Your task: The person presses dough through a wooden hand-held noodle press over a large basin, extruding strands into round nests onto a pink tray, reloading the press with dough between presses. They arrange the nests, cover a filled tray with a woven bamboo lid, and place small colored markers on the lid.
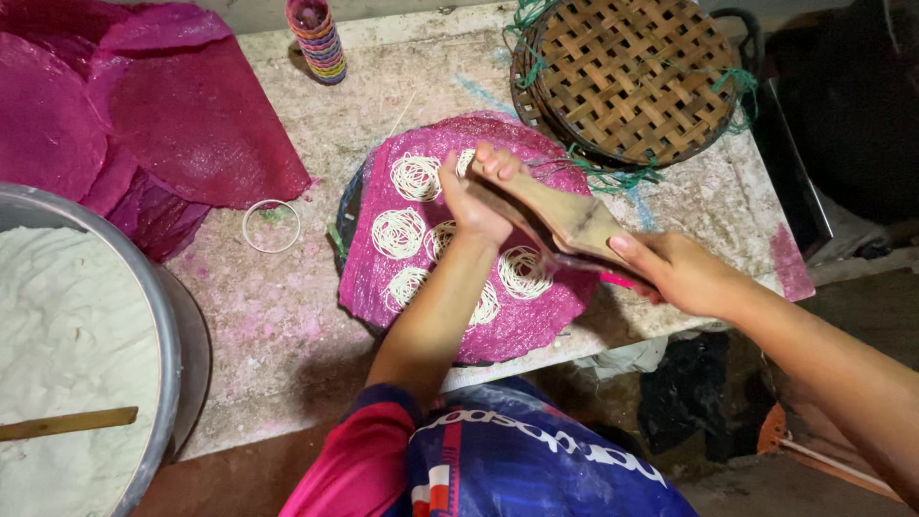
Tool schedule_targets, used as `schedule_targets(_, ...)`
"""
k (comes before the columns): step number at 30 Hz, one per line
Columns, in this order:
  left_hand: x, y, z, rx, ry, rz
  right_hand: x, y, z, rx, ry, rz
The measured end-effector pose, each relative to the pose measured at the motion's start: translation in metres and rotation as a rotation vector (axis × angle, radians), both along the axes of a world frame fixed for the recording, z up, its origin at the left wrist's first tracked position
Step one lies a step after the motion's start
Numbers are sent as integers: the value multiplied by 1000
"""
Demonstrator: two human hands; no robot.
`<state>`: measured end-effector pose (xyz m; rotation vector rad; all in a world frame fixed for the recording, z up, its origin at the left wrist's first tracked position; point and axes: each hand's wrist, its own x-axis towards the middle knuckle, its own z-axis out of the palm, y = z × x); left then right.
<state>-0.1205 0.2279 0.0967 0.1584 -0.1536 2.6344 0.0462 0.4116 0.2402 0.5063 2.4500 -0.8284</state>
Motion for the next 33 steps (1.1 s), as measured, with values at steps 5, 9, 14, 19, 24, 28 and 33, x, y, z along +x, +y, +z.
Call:
schedule_targets(5, -17, -10, 5, -300, -44, -186, -4, 5, -14, -81, 82, -60)
schedule_targets(9, -1, -21, -23, -869, 17, -552, 3, 16, -25, -221, 96, -52)
schedule_targets(14, 16, -16, -75, -1239, 421, -709, 7, 28, -45, -272, 164, -109)
schedule_targets(19, 32, -35, -83, -1457, 753, -359, 8, 41, -69, -130, 353, -77)
schedule_targets(24, 40, -74, -34, -2050, 1341, -139, 12, 52, -74, -216, 345, -115)
schedule_targets(28, 9, -61, 10, -946, 419, -173, 6, 39, -63, -495, 74, -117)
schedule_targets(33, -27, -20, 26, 124, 194, -153, -31, 23, -34, -515, -155, -97)
